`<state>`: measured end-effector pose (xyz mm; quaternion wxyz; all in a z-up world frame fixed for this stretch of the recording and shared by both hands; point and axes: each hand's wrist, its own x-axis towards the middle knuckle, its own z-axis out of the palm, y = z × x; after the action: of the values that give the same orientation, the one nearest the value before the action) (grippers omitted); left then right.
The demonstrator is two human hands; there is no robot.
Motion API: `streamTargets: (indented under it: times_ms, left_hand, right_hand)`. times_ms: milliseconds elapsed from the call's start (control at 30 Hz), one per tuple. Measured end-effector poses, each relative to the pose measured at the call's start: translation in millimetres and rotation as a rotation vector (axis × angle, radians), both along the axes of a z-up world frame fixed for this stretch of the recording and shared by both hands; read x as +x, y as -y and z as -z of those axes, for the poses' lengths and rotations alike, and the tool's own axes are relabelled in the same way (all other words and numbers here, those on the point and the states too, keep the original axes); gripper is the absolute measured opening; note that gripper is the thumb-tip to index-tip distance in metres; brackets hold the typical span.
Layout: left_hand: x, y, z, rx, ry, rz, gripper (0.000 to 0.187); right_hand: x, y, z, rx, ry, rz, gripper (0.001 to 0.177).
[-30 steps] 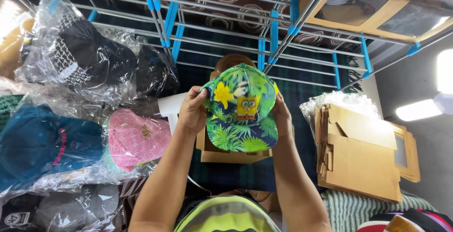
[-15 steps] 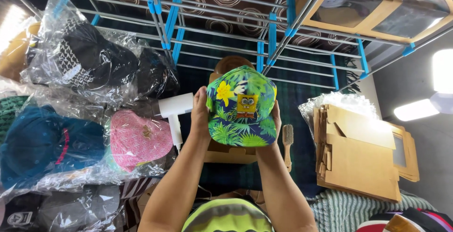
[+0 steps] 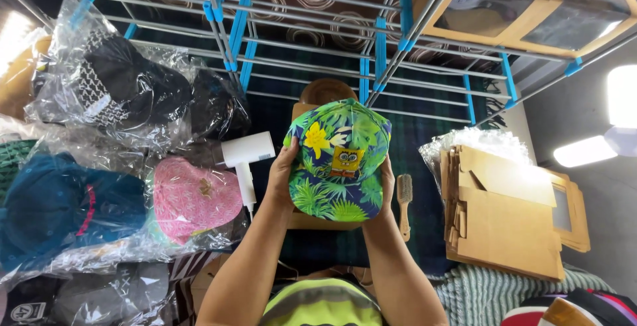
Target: The person assembles a cardboard box by hand and places a hat inside before closing the box and moving it onto a storage shelf.
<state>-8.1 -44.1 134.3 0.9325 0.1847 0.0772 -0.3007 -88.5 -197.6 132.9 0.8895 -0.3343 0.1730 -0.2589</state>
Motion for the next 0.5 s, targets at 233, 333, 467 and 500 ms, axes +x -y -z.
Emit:
streamTargets:
  times_ms: [233,333,467,500]
  left_hand:
    - [90.6,-2.9,94.1,0.163,0.362,0.127,0.047]
    - [95.4,-8.3,20.7,0.3,0.583,0.257,0.054]
    - [93.1,-6.6,-75.7,0.48,0.815,0.579,0.056]
    - [98.2,4.5,-64.5,0.481,0.812,0.574,0.056]
  right_hand:
    - [-6.2,32.8,17.0,-0.099,0.053,-0.008,0.06]
    - [-8.4,40.7,26.4,-0.136,0.067,-0.007,0.06]
    - [4.5,39.0,39.1,-0.19,0.087,-0.026,0.061]
    - [3.3,37.6,43.6,-0.191,0.086,-0.032,0.061]
